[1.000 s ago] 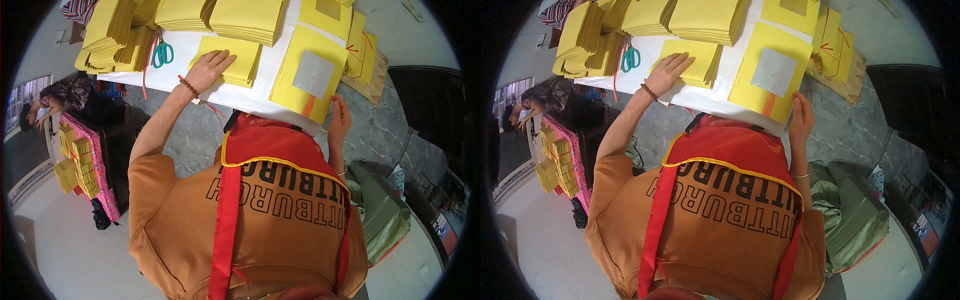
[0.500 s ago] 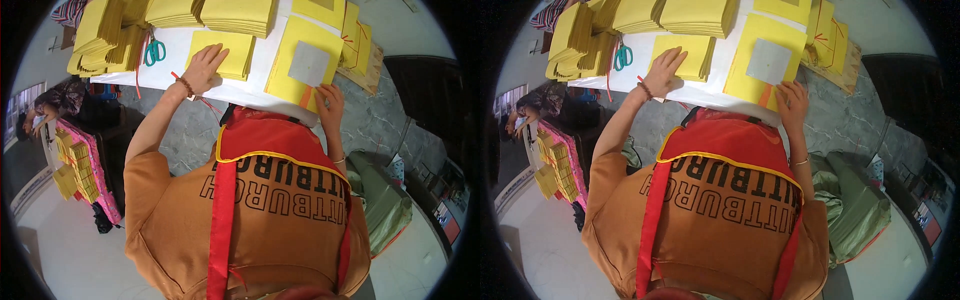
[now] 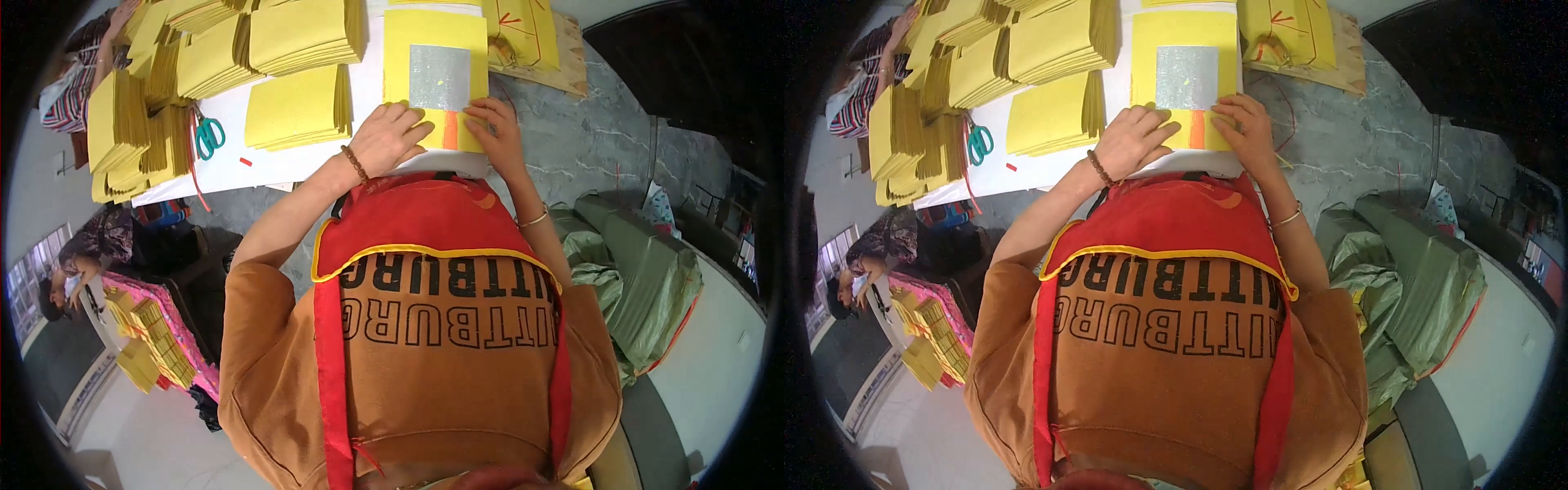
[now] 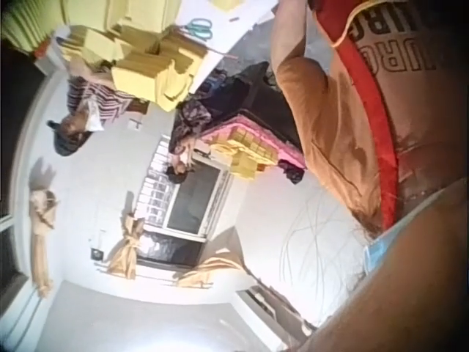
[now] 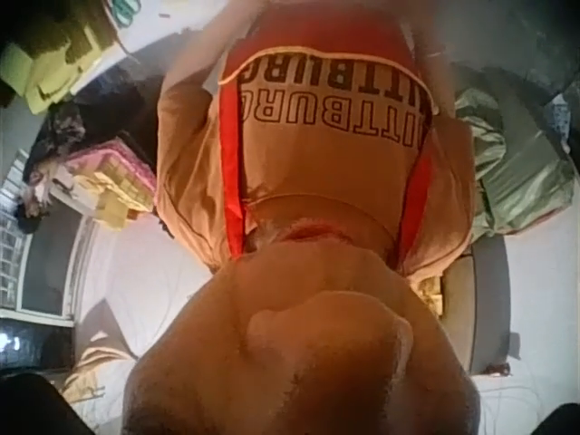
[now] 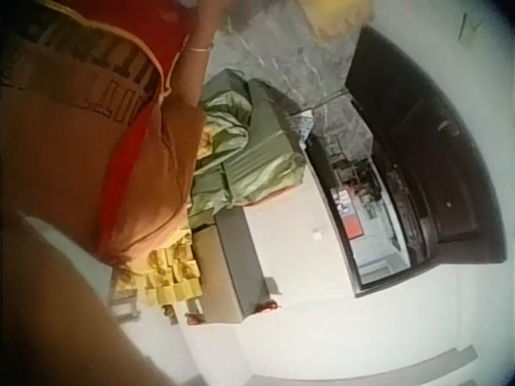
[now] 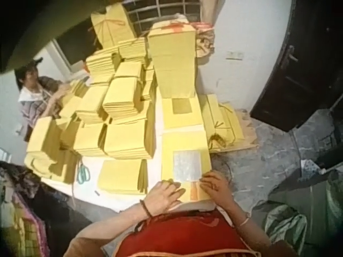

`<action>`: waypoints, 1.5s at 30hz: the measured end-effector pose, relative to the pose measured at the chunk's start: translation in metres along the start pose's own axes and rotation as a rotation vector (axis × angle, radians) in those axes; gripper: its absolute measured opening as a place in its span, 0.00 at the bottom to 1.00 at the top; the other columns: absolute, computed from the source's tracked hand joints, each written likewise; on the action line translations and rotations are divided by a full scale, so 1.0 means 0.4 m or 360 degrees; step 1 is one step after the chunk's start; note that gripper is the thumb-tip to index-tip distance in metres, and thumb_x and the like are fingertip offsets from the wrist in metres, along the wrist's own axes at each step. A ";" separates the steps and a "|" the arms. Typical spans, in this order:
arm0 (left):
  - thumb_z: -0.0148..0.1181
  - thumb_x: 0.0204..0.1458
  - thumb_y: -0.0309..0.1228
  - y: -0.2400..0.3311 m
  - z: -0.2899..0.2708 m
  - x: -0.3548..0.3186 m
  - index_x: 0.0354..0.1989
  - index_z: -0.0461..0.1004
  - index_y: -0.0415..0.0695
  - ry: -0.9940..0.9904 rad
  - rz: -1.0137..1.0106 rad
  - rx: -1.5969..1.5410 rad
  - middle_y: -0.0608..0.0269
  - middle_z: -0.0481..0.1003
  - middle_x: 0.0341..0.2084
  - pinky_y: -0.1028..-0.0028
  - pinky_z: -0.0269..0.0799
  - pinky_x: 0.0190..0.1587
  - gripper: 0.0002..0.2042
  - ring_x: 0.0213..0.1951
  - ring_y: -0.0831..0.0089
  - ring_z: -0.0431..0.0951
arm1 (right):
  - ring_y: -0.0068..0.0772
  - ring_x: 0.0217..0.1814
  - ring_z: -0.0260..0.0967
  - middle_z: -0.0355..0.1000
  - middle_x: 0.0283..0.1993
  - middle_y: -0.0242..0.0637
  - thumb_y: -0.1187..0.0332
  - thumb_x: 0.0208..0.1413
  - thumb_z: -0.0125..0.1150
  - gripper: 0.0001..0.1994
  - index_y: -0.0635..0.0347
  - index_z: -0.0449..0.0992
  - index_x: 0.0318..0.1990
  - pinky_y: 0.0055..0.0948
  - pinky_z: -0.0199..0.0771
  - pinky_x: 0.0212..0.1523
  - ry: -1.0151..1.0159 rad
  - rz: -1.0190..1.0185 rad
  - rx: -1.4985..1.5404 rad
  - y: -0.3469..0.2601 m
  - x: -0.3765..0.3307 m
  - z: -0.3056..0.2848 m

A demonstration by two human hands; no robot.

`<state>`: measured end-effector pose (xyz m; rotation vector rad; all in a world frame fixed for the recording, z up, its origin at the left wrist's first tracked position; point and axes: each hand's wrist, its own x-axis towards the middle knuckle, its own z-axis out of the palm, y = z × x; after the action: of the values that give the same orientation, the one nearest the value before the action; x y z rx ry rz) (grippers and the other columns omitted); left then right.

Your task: Folding and stacking yellow sheets of paper with silver foil patches.

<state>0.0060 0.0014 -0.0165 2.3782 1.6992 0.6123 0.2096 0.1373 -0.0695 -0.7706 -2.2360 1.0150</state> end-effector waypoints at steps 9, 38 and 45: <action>0.56 0.50 0.30 -0.035 0.014 0.029 0.33 0.75 0.41 0.0183 -0.0021 -0.0247 0.60 0.72 0.26 0.69 0.71 0.35 0.07 0.32 0.65 0.72 | 0.35 0.52 0.63 0.71 0.45 0.38 0.63 0.57 0.49 0.14 0.62 0.79 0.38 0.30 0.59 0.55 -0.0053 0.0328 0.0435 -0.001 0.001 -0.011; 0.63 0.42 0.33 -0.067 0.009 0.029 0.46 0.73 0.50 -0.0125 0.0251 -0.0349 0.59 0.70 0.44 0.68 0.68 0.45 0.20 0.42 0.62 0.69 | 0.36 0.55 0.62 0.70 0.48 0.41 0.59 0.64 0.34 0.24 0.65 0.78 0.39 0.32 0.55 0.58 -0.0067 0.0345 0.0729 0.016 -0.001 -0.018; 0.55 0.51 0.29 -0.046 0.010 0.042 0.40 0.70 0.43 0.0125 0.0061 -0.0397 0.56 0.72 0.40 0.65 0.70 0.44 0.09 0.40 0.58 0.73 | 0.35 0.57 0.62 0.66 0.53 0.39 0.69 0.58 0.45 0.14 0.64 0.71 0.47 0.29 0.56 0.60 -0.0187 0.0112 0.0529 0.041 -0.017 -0.020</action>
<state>-0.0038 0.0237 -0.0228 2.2423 1.5078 0.8789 0.2240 0.1453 -0.0799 -0.6593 -2.0690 1.4538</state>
